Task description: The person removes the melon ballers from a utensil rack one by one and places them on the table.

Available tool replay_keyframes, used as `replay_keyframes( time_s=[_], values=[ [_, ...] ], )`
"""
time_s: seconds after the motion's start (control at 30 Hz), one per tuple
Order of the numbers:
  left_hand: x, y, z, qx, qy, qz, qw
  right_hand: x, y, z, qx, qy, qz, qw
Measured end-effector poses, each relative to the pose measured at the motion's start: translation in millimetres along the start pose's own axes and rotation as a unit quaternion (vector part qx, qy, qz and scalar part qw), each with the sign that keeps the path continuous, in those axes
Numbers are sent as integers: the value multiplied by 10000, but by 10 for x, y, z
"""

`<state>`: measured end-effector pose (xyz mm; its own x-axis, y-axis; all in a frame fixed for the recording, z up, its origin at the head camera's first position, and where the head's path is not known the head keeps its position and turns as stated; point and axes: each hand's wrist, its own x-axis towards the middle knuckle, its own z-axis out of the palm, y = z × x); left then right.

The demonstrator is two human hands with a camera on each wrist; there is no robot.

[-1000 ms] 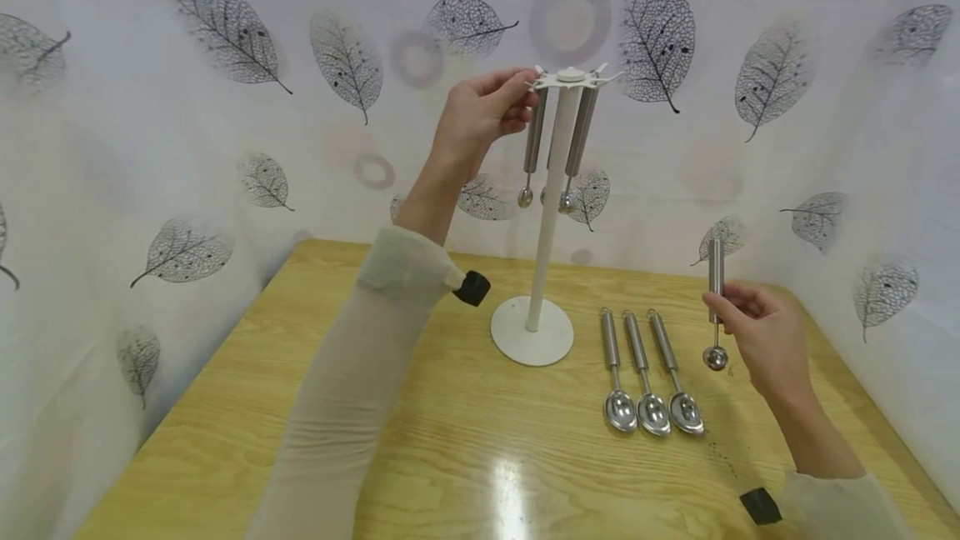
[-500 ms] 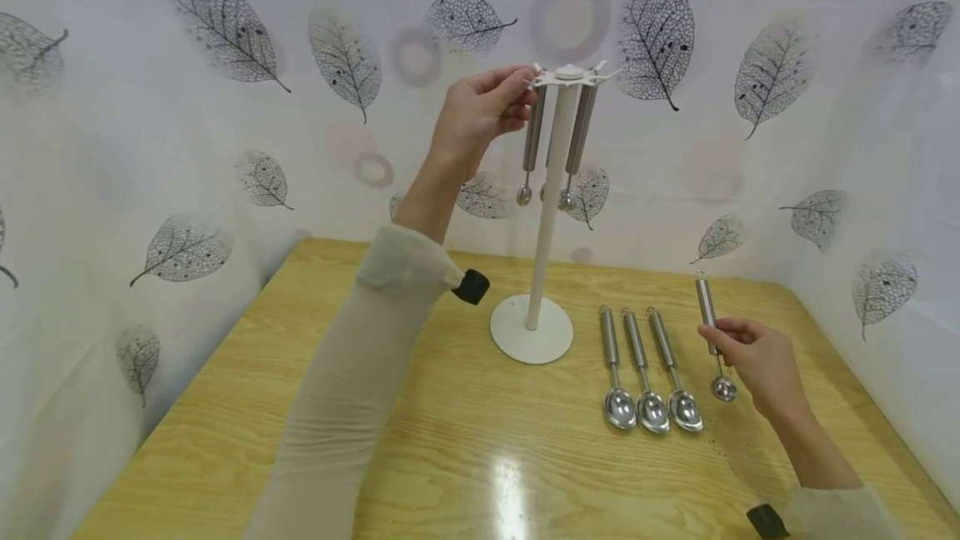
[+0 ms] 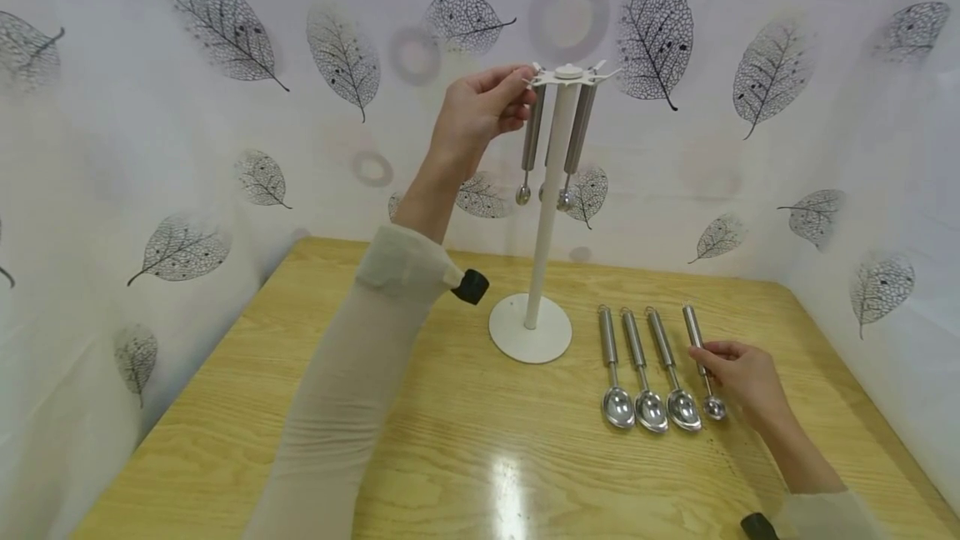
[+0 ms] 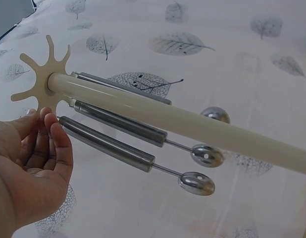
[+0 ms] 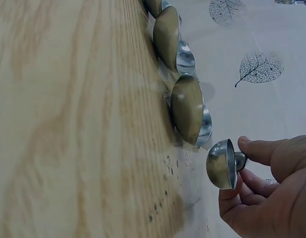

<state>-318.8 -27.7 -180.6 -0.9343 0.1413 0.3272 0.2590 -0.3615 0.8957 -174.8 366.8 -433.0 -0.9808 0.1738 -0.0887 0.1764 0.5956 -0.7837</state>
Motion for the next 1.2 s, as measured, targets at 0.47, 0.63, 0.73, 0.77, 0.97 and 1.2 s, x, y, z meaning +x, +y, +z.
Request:
replay_keyframes(
  time_s=[0.47, 0.63, 0.73, 0.77, 0.97, 1.2],
  values=[
    [-13, -13, -1, 85, -24, 46, 10000, 51, 70, 40, -584, -14, 115, 9982],
    [-12, -10, -2, 70, 9, 16, 10000, 55, 28, 60, -740, 2, 53, 9972],
    [-11, -11, -2, 63, 4, 24, 10000, 64, 0, 63, -824, -21, 33, 9966],
    [-12, -11, -1, 70, 3, 27, 10000, 66, -9, 62, -843, -24, 32, 9964],
    [-14, -10, -1, 99, 19, 30, 9999, 84, -24, 68, -1059, -7, -79, 9944],
    [-20, -1, 3, 125, 14, 2, 9999, 109, -15, 74, -1129, -20, -105, 9935]
  ],
)
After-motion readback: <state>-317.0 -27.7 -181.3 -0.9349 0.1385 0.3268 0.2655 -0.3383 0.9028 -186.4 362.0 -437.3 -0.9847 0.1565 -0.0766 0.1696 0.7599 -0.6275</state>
